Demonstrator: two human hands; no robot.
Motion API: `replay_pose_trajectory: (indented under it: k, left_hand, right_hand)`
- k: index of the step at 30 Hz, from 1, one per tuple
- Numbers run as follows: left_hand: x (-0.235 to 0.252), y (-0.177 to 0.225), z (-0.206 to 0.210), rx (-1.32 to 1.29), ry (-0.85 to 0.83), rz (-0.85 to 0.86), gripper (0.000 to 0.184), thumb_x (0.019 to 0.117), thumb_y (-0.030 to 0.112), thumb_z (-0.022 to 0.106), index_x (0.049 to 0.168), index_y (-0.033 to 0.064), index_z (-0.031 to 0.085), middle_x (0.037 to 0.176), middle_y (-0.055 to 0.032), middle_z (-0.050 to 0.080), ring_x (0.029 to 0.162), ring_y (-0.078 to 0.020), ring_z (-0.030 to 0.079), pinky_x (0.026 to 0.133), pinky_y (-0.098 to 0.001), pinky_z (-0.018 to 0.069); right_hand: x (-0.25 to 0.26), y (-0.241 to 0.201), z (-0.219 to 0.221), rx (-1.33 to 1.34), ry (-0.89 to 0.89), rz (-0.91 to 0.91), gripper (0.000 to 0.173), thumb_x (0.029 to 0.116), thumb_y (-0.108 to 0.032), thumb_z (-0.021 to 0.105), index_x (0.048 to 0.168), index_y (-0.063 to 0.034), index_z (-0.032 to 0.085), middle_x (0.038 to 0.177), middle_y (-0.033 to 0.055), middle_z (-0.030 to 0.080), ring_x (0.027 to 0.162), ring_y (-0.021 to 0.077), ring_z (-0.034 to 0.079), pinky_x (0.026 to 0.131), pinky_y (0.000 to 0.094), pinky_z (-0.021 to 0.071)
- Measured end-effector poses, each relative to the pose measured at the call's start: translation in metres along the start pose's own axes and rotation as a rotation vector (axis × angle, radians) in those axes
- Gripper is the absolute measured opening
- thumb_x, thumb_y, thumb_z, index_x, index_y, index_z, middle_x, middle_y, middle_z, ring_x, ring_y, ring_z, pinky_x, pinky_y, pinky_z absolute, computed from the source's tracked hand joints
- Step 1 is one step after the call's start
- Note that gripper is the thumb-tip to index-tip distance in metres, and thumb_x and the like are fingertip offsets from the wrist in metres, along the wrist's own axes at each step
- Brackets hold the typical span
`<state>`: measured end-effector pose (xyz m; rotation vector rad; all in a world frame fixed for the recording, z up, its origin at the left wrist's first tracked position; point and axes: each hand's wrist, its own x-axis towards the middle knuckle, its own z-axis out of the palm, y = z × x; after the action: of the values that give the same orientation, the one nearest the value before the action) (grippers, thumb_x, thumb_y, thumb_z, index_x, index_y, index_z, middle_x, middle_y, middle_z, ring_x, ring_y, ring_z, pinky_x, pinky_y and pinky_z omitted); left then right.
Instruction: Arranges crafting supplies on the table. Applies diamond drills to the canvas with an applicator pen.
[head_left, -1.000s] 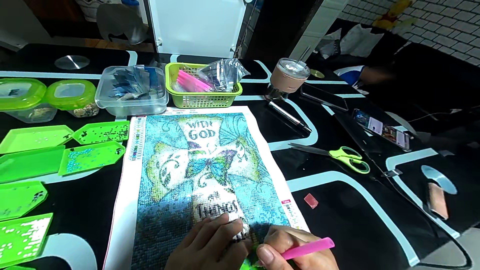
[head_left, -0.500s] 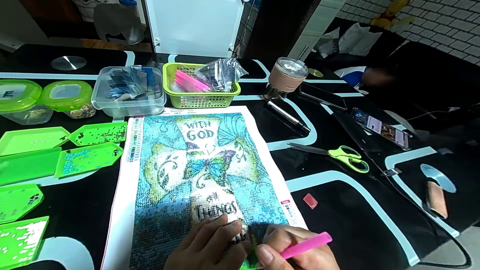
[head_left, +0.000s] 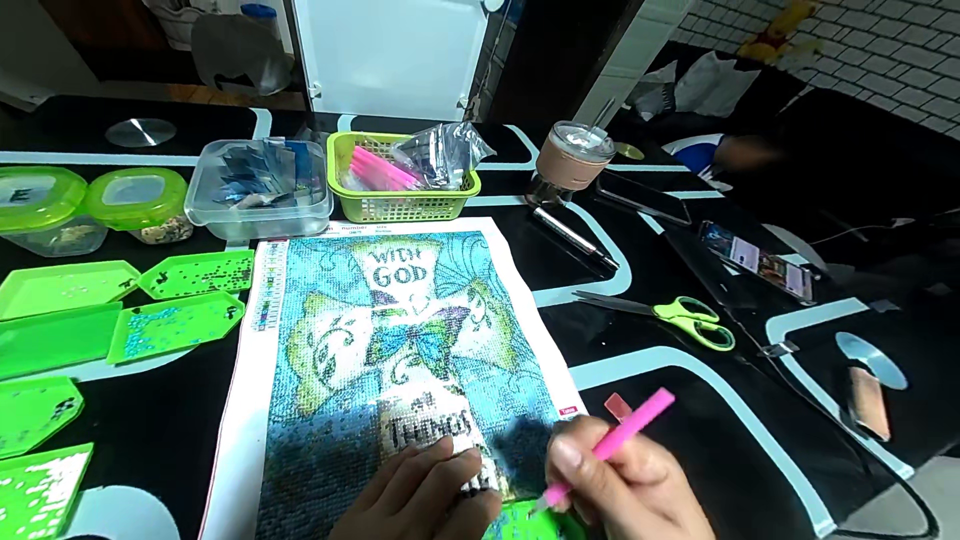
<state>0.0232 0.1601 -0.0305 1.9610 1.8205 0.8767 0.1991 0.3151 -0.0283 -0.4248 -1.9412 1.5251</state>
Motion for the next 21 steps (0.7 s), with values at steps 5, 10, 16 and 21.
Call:
replay_pose_trajectory:
  k: [5,10,16,21]
  left_hand:
    - [0.002,0.001,-0.004,-0.024,-0.055,-0.012,0.042,0.0920,0.038,0.074,0.123,0.0102,0.073,0.136,-0.0145,0.067,0.133,-0.0365,0.058,0.112,-0.0514,0.0439]
    - [0.001,0.001,-0.004,-0.017,-0.058,-0.012,0.044,0.0917,0.040,0.074,0.123,0.0097,0.073,0.136,-0.0149,0.067,0.132,-0.0366,0.058,0.111,-0.0507,0.0447]
    - [0.001,0.001,-0.004,-0.011,-0.064,-0.016,0.045,0.0919,0.041,0.074,0.125,0.0101,0.072,0.136,-0.0149,0.066,0.132,-0.0355,0.058,0.112,-0.0491,0.0441]
    - [0.000,0.001,-0.005,-0.009,-0.059,-0.012,0.044,0.0924,0.041,0.073,0.124,0.0098,0.073,0.136,-0.0151,0.067,0.132,-0.0357,0.058,0.112,-0.0490,0.0439]
  right_hand:
    - [0.027,0.020,-0.029,-0.073,0.193,-0.002,0.026,0.1062,-0.023,0.056,0.085,-0.0160,0.068,0.074,-0.0081,0.068,0.061,-0.0039,0.061,0.055,0.0114,0.0497]
    - [0.031,0.032,-0.028,-0.186,0.157,-0.075,0.025,0.1065,-0.022,0.056,0.087,-0.0119,0.067,0.074,-0.0077,0.066,0.065,-0.0035,0.061,0.058,0.0121,0.0513]
    - [0.028,0.033,-0.024,-0.220,0.135,-0.138,0.026,0.1072,-0.020,0.055,0.087,-0.0084,0.066,0.074,-0.0062,0.065,0.065,-0.0042,0.060,0.058,0.0112,0.0500]
    - [0.028,0.033,-0.022,-0.248,0.134,-0.128,0.026,0.1072,-0.020,0.055,0.086,-0.0089,0.066,0.073,-0.0067,0.064,0.065,-0.0048,0.060,0.058,0.0105,0.0494]
